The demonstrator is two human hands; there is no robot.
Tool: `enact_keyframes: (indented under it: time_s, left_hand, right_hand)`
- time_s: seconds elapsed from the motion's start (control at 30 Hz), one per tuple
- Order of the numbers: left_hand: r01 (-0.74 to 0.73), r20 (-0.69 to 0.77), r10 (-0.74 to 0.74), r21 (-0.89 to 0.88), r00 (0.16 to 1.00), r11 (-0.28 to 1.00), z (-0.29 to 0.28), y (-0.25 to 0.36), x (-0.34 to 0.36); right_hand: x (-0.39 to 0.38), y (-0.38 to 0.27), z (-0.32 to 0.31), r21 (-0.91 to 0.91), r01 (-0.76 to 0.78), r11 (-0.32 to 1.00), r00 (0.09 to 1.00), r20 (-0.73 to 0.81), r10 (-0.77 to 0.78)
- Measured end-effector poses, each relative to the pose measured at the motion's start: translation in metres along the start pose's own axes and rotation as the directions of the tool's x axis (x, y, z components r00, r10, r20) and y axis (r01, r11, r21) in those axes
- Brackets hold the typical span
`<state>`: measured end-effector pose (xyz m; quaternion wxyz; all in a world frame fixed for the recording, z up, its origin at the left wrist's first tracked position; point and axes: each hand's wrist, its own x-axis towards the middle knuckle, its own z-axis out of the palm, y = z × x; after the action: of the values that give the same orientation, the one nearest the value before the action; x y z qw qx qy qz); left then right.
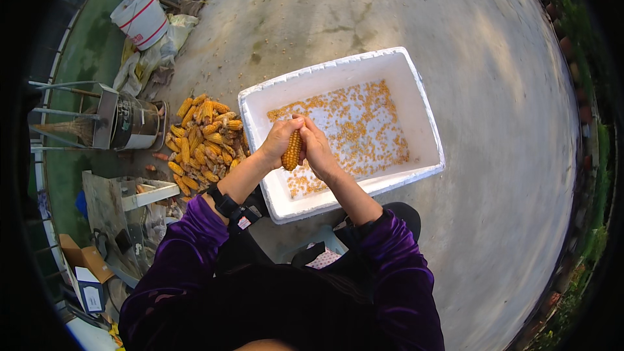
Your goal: The person shucks corn cobs by hand, removing kernels into a white styrofoam container. The person repeatedly picks up cobs from a pile, rubs kernels off, and places the cobs back down.
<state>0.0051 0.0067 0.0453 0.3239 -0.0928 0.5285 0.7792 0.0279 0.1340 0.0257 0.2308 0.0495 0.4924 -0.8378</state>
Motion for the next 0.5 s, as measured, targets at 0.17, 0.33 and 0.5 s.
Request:
enact_keyframes:
  time_s: [0.17, 0.33, 0.5]
  left_hand:
    - [0.026, -0.161, -0.025, 0.007, 0.987, 1.000, 0.008, 0.001, -0.001]
    - [0.092, -0.094, -0.087, 0.044, 0.992, 0.995, 0.001, -0.001, -0.001]
    - [-0.116, -0.046, 0.132, 0.249, 0.990, 0.961, 0.002, -0.027, 0.008]
  right_hand:
    - [0.001, 0.003, -0.005, 0.180, -0.067, 0.981, 0.997, 0.043, 0.061]
    - [-0.005, 0.001, 0.007, 0.080, 0.009, 0.997, 0.998, -0.063, -0.004]
    - [0.013, 0.041, -0.001, -0.072, 0.211, 0.975, 0.922, -0.317, -0.223]
